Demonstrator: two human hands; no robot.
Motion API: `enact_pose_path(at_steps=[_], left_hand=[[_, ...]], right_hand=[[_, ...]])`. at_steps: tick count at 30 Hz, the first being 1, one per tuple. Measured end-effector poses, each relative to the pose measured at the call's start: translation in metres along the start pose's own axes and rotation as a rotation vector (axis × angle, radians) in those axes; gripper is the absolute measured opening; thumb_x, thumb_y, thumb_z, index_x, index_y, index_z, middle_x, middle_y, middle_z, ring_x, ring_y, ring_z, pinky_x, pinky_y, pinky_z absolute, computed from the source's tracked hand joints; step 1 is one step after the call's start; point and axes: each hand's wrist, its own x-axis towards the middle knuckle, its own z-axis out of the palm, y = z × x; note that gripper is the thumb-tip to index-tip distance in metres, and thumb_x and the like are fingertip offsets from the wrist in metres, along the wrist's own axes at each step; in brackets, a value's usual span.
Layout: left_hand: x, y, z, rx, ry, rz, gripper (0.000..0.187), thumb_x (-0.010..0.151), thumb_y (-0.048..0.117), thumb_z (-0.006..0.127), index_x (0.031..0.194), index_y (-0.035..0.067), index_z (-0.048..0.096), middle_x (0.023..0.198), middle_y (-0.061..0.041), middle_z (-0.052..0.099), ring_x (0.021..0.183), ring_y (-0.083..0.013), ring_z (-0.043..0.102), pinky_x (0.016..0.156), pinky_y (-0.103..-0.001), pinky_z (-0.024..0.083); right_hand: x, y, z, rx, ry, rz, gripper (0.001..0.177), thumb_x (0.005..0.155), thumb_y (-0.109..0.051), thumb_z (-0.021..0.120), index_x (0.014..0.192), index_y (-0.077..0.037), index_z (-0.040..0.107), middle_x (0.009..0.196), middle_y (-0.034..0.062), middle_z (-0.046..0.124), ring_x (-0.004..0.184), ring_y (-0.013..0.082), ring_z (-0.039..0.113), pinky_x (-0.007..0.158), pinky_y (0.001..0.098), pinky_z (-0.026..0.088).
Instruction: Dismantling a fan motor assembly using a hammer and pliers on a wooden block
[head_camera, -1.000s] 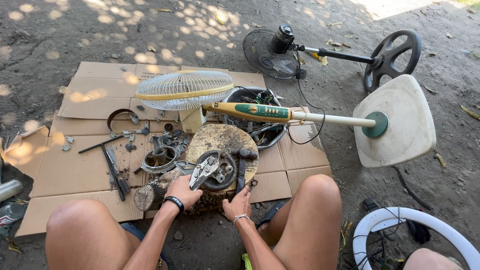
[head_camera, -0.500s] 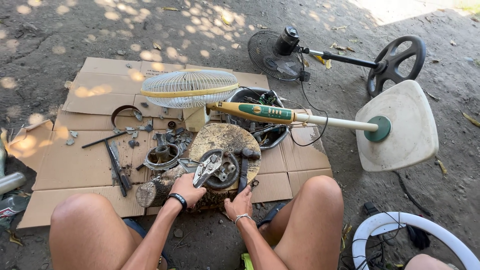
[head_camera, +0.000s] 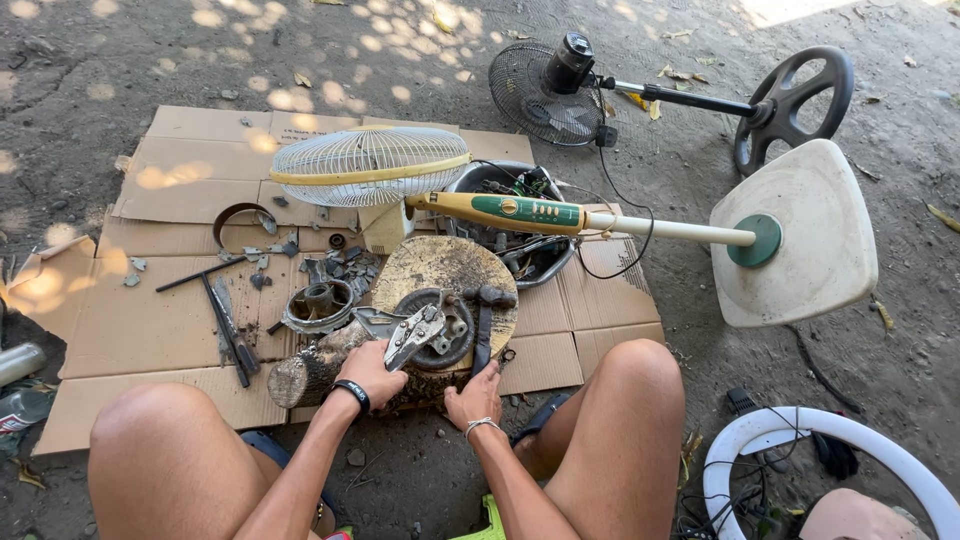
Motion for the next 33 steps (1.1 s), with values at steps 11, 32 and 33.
enact_pose_path(at_steps=[11,32,33], left_hand=[[0.0,-0.007,-0.003,0.182,-0.013,-0.134,0.032,0.077,0.023,0.059,0.103,0.022,0.077,0.097,-0.01,0.075,0.105,-0.0329,0.073,0.094,-0.047,0.053],[-0.026,0.04,-0.008,0.347,0.073,-0.051,0.027,0.08,0.014,0.061,0.102,0.006,0.073,0.101,-0.019,0.074,0.094,-0.0371,0.073,0.087,-0.046,0.059],[-0.025,0.042,-0.011,0.346,0.076,-0.044,0.027,0.08,0.014,0.061,0.102,0.006,0.073,0.101,-0.019,0.074,0.094,-0.0371,0.073,0.087,-0.046,0.059]], right_hand=[[0.032,0.022,0.012,0.002,0.094,0.153,0.064,0.078,-0.046,0.067,0.122,-0.006,0.046,0.098,0.0235,0.073,0.098,0.0472,0.073,0.082,0.055,0.057],[-0.126,-0.078,-0.167,0.888,-0.092,-0.175,0.019,0.093,-0.013,0.07,0.093,0.003,0.06,0.053,0.005,0.05,0.03,0.0158,0.042,0.027,0.0309,0.041],[-0.135,-0.081,-0.169,0.889,-0.086,-0.181,0.019,0.093,-0.013,0.07,0.093,0.003,0.06,0.053,0.005,0.05,0.03,0.0158,0.042,0.027,0.0309,0.041]])
